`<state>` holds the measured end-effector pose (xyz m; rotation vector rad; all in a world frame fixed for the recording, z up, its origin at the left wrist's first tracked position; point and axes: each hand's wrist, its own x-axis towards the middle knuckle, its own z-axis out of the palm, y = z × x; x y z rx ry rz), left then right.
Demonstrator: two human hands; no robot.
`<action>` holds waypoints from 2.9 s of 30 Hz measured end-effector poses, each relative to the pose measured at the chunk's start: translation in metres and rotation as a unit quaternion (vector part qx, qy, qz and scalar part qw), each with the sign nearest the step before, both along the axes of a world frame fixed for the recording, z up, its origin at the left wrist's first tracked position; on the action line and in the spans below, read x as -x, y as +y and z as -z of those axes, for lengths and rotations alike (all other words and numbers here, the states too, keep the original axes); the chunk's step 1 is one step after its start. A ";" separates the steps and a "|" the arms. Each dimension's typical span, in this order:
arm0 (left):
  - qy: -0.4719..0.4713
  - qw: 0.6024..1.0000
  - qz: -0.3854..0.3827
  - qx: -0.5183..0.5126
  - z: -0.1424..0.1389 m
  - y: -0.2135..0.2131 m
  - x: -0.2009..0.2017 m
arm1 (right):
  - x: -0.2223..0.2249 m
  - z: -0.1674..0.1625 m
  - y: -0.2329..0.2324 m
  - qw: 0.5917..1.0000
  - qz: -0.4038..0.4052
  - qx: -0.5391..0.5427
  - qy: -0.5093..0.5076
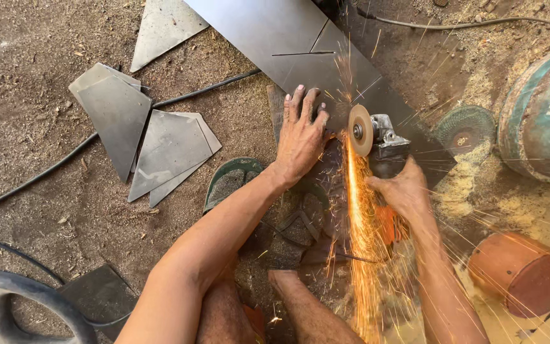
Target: The person uses an angle grinder to cut a rectangular metal sheet into smaller pieces, creating sparks. They briefly stop to change the grinding disc before resuming the cuts.
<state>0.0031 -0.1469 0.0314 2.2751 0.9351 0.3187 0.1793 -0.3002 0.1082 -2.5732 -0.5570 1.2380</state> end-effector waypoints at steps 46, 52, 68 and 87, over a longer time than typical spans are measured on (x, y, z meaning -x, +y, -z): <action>0.021 0.999 0.001 -0.033 0.022 -0.007 -0.006 | -0.011 0.000 0.027 1.000 -0.024 -0.004 0.003; 0.033 0.999 0.002 -0.037 0.019 -0.006 -0.005 | -0.023 0.025 0.019 0.997 -0.055 -0.011 -0.050; 0.004 1.000 0.004 -0.012 0.003 -0.003 -0.002 | 0.001 -0.008 -0.011 0.990 -0.043 0.119 -0.055; 0.010 1.000 0.000 -0.022 0.008 -0.004 -0.003 | 0.009 -0.005 -0.037 0.998 -0.028 0.047 -0.008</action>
